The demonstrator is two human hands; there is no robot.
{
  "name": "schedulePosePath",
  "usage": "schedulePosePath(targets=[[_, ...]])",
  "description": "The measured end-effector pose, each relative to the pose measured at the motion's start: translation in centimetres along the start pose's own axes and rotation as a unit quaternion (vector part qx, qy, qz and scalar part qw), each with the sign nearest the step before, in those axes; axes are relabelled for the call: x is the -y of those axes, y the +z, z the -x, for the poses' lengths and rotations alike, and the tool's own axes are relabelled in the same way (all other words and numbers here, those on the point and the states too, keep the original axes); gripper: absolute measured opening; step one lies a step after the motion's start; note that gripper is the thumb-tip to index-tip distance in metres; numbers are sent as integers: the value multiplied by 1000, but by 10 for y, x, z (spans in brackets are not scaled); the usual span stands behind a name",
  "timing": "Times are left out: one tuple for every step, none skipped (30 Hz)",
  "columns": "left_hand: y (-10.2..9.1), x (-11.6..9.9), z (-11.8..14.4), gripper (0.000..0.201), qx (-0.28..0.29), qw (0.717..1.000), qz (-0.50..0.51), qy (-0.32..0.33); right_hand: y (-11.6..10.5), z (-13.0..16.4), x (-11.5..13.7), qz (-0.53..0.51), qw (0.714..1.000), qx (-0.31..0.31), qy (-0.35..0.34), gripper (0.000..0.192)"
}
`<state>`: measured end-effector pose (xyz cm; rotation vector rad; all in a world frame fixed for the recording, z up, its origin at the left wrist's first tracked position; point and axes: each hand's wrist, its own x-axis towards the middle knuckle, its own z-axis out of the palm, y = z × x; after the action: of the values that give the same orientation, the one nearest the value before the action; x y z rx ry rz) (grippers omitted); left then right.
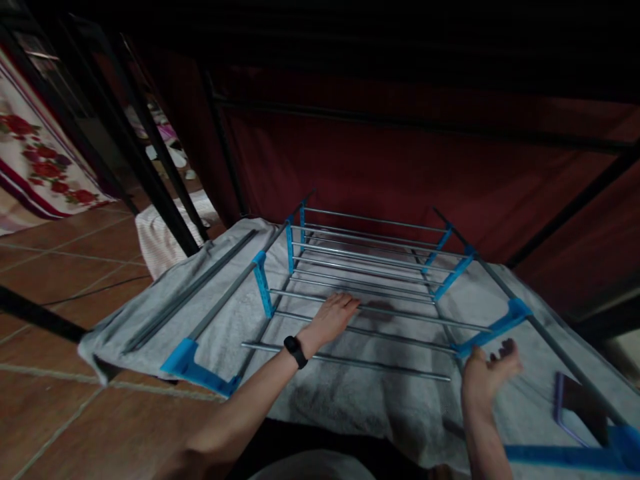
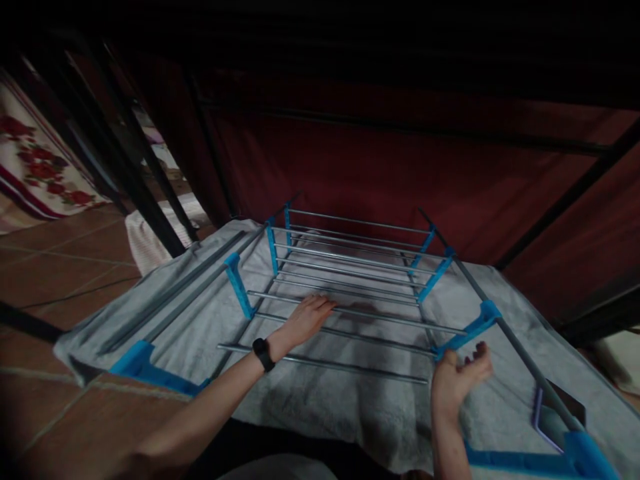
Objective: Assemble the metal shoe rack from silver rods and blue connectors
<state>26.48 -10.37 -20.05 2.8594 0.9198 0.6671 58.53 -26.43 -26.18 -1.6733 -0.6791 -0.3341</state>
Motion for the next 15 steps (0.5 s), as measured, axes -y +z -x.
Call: schedulePosePath(targets=[[1, -1, 1, 31, -2, 1000, 1, -1, 0, 12, 8, 12, 1000, -13, -26, 68], [2, -2, 2, 31, -3, 1000, 2, 0, 2, 24, 18, 15, 998, -3, -65, 62], [3, -4, 3, 31, -4, 1000, 2, 0, 5, 35, 29, 14, 993, 33, -112, 53], [4, -6, 4, 31, -6, 1000, 2, -1, 10, 45, 42, 12, 984, 79, -162, 45], [5, -7, 5, 31, -10, 1000, 0, -4, 16, 52, 54, 13, 969, 125, -213, 40], [6, -9, 5, 31, -13, 1000, -2, -8, 24, 58, 66, 13, 951, 168, -261, 37], [7, -10, 5, 30, -16, 1000, -6, -12, 33, 62, 78, 16, 931, 205, -302, 37], [8, -11, 4, 30, -17, 1000, -9, -15, 42, 64, 88, 22, 911, 236, -338, 39], [8, -11, 3, 30, -14, 1000, -11, -14, 52, 64, 96, 33, 892, 262, -367, 41], [9, -12, 3, 29, -10, 1000, -12, -10, 60, 64, 103, 49, 875, 282, -389, 43], [9, -12, 2, 29, -6, 1000, -11, -6, 68, 63, 109, 68, 860, 299, -408, 44], [9, -13, 2, 29, -4, 1000, -8, 0, 75, 61, 113, 90, 846, 312, -422, 44], [9, -13, 4, 29, -8, 1000, -3, 5, 80, 60, 116, 113, 833, 323, -434, 43], [10, -13, 7, 31, -22, 1000, 2, 7, 84, 58, 118, 133, 822, 333, -443, 42], [10, -12, 13, 33, -47, 999, 8, 4, 86, 56, 119, 150, 811, 342, -451, 40]])
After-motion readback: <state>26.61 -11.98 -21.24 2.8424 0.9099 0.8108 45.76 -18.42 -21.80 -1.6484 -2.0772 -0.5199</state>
